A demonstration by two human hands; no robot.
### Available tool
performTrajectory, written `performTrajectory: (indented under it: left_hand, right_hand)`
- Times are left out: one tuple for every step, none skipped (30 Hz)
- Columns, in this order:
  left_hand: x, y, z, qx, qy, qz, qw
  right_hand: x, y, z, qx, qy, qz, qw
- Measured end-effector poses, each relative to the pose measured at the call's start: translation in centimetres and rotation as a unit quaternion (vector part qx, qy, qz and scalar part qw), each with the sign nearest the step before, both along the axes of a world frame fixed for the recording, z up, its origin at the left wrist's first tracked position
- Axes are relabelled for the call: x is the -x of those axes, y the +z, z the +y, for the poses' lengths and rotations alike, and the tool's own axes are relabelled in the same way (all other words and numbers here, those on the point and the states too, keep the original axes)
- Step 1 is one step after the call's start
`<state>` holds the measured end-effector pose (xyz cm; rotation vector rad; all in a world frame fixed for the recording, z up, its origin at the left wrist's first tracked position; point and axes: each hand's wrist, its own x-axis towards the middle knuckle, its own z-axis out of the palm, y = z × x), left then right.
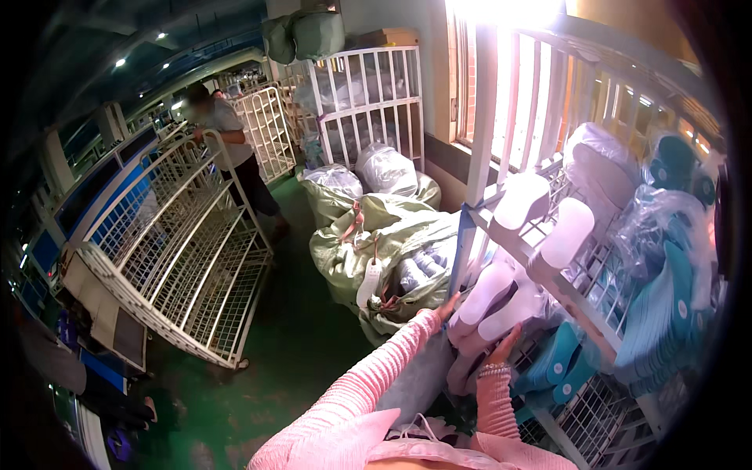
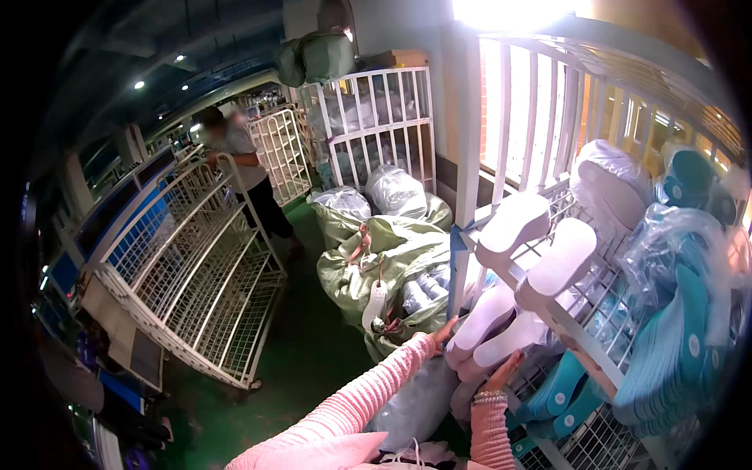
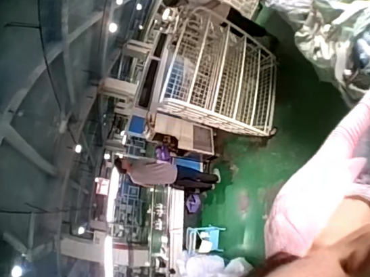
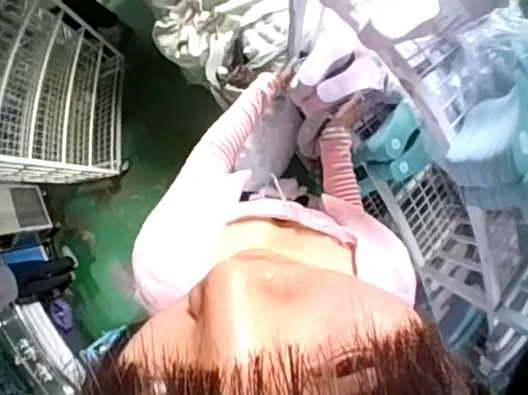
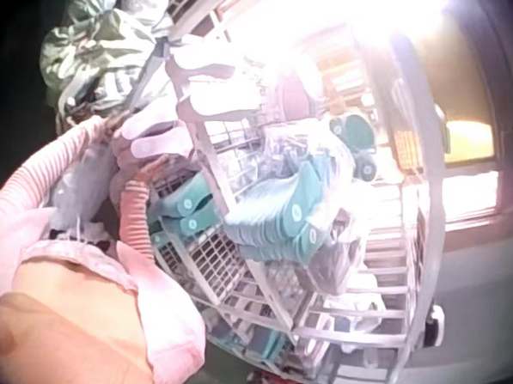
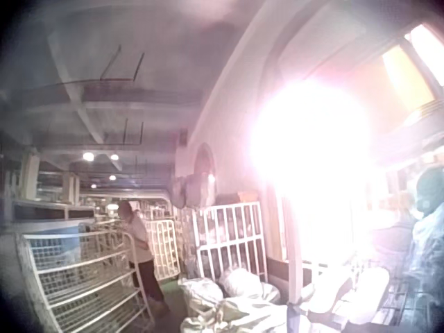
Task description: The person picks up white shoe soles from a rack and matches them to corresponding black and pink athletic shoes moving on a conveyor belt.
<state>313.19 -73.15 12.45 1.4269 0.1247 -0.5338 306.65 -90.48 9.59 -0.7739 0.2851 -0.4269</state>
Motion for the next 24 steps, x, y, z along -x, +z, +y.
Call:
performTrajectory:
  left_hand:
    - [-0.5,0.2,-0.8,0.014,-0.019,0.000,1.000]
    - [-0.9,0.6,-2.0,0.027,-0.042,-0.002,0.999]
    - [-1.1,0.9,-2.9,0.041,-0.064,-0.006,0.997]
    - [-1.2,0.9,-3.4,0.059,-0.082,-0.007,0.995]
    - [-1.0,0.7,-4.0,0.076,-0.102,-0.005,0.992]
    - [-1.1,1.0,-4.2,0.093,-0.118,-0.008,0.989]
    - [-0.6,1.0,-4.3,0.109,-0.132,-0.006,0.985]
    - [-0.6,1.3,-4.5,0.125,-0.148,-0.011,0.981]
    - [-0.3,1.4,-4.4,0.143,-0.160,-0.015,0.977]
    - [-0.2,1.5,-4.2,0.159,-0.171,-0.020,0.972]
    - [0.1,1.5,-4.0,0.177,-0.182,-0.025,0.967]
    - [0.5,1.4,-3.8,0.194,-0.192,-0.027,0.962]
    - [0.5,1.4,-3.6,0.216,-0.201,-0.029,0.955]
    - [1.0,1.3,-3.7,0.232,-0.207,-0.040,0.950]
    - [1.2,1.1,-3.6,0.258,-0.207,-0.054,0.942]
    - [1.9,0.7,-3.5,0.283,-0.198,-0.081,0.935]
    - [2.7,-0.3,-4.1,0.292,-0.160,-0.147,0.931]
    - [2.5,0.2,-2.4,0.331,-0.212,-0.012,0.920]
    - [2.3,-1.2,-2.3,0.333,-0.211,-0.013,0.919]
    - [2.9,-3.9,-1.9,0.263,-0.178,0.057,0.947]
    - [3.6,-4.3,-1.5,0.193,-0.157,0.054,0.967]
    - [4.3,-4.6,-1.2,0.122,-0.138,0.057,0.981]
    - [5.0,-4.9,-0.8,0.052,-0.121,0.063,0.989]
    - [6.0,-5.2,-0.7,-0.097,-0.094,-0.067,0.989]
  right_hand:
    - [0.0,2.2,0.9,-0.027,0.021,-0.025,0.999]
    - [-0.4,3.4,1.3,-0.004,0.017,-0.070,0.997]
    - [-0.6,4.5,1.5,0.047,0.008,-0.062,0.997]
    - [-0.1,7.3,3.0,0.001,0.019,-0.094,0.995]
    - [0.5,9.5,4.4,-0.045,0.024,-0.122,0.991]
    - [0.3,9.2,4.7,-0.047,0.025,-0.118,0.992]
    - [0.1,8.6,4.5,0.007,0.003,-0.072,0.997]
    - [-0.3,8.2,4.2,0.064,-0.020,-0.032,0.997]
    - [-0.4,8.0,4.2,0.064,-0.020,-0.036,0.997]
    - [-0.1,8.0,4.0,-0.029,0.055,-0.084,0.995]
    - [0.4,8.7,4.1,-0.121,0.129,-0.130,0.976]
    - [1.4,11.0,5.1,-0.126,0.104,-0.057,0.985]
    - [1.1,10.5,5.1,-0.123,0.106,-0.055,0.985]
    - [1.3,9.2,4.4,-0.112,0.101,-0.047,0.987]
    - [1.3,8.1,3.7,-0.103,0.099,-0.042,0.989]
    - [1.5,6.9,3.0,-0.097,0.121,-0.055,0.986]
    - [1.8,7.0,3.1,-0.092,0.119,-0.057,0.987]
    - [2.5,7.6,3.7,-0.086,0.111,-0.048,0.989]
    - [3.4,8.3,4.4,-0.080,0.103,-0.038,0.991]
    - [4.6,10.0,6.0,-0.061,0.066,-0.003,0.996]
    - [4.9,9.6,5.9,-0.060,0.066,0.001,0.996]
    - [5.5,8.7,5.7,-0.056,0.066,0.006,0.996]
    - [5.7,8.3,5.6,-0.053,0.067,0.007,0.996]
    - [5.9,8.3,5.7,-0.060,0.066,0.007,0.996]
